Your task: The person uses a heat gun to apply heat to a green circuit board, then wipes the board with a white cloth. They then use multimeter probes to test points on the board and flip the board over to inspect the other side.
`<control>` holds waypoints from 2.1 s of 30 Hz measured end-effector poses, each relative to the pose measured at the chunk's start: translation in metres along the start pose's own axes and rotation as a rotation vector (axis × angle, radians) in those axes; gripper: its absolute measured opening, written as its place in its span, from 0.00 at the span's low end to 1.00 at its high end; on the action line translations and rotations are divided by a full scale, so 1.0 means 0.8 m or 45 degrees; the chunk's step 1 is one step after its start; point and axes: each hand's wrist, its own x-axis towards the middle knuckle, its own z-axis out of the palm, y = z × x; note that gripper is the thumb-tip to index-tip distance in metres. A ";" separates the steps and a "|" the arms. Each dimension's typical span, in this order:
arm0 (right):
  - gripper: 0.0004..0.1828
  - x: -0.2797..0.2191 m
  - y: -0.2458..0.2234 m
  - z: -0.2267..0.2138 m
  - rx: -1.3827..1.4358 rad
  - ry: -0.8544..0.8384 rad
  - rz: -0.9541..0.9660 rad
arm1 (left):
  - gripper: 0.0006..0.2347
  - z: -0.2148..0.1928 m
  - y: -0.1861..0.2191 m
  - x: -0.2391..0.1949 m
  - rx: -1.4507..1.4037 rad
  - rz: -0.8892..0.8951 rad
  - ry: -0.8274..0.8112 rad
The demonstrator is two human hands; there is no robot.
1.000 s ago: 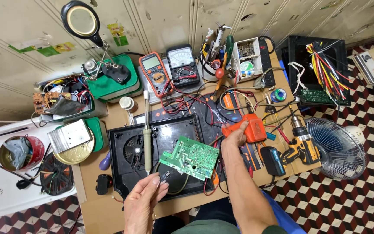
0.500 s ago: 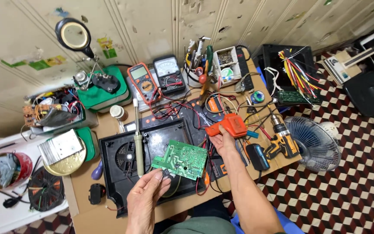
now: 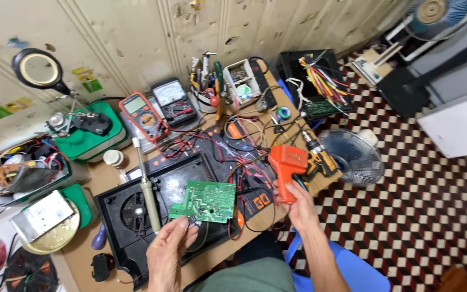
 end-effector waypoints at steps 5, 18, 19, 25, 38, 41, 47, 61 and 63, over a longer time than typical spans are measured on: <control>0.23 0.001 -0.041 -0.055 0.080 0.116 -0.046 | 0.12 0.026 -0.003 -0.004 -0.019 0.016 -0.070; 0.22 0.106 -0.050 -0.172 0.547 -0.005 0.295 | 0.12 0.127 -0.058 0.010 -0.219 0.057 0.088; 0.22 0.115 -0.055 -0.167 0.544 -0.013 0.307 | 0.12 0.132 -0.063 0.012 -0.224 0.061 0.101; 0.22 0.184 -0.077 -0.134 0.548 -0.082 0.467 | 0.11 0.158 -0.091 0.018 -0.327 0.046 0.178; 0.26 0.229 -0.093 -0.117 -0.181 -0.127 0.764 | 0.12 0.179 -0.111 0.017 -0.434 0.077 0.279; 0.24 0.224 -0.103 -0.126 -0.386 -0.053 0.750 | 0.12 0.181 -0.113 0.016 -0.441 0.070 0.292; 0.24 0.238 -0.150 -0.174 -0.452 -0.240 0.721 | 0.12 0.182 -0.117 0.012 -0.445 0.046 0.301; 0.25 0.245 -0.140 -0.225 -1.178 -0.072 0.385 | 0.12 0.188 -0.121 0.015 -0.451 0.027 0.226; 0.25 0.229 -0.145 -0.215 -1.818 0.071 0.339 | 0.12 0.185 -0.120 0.014 -0.434 0.014 0.218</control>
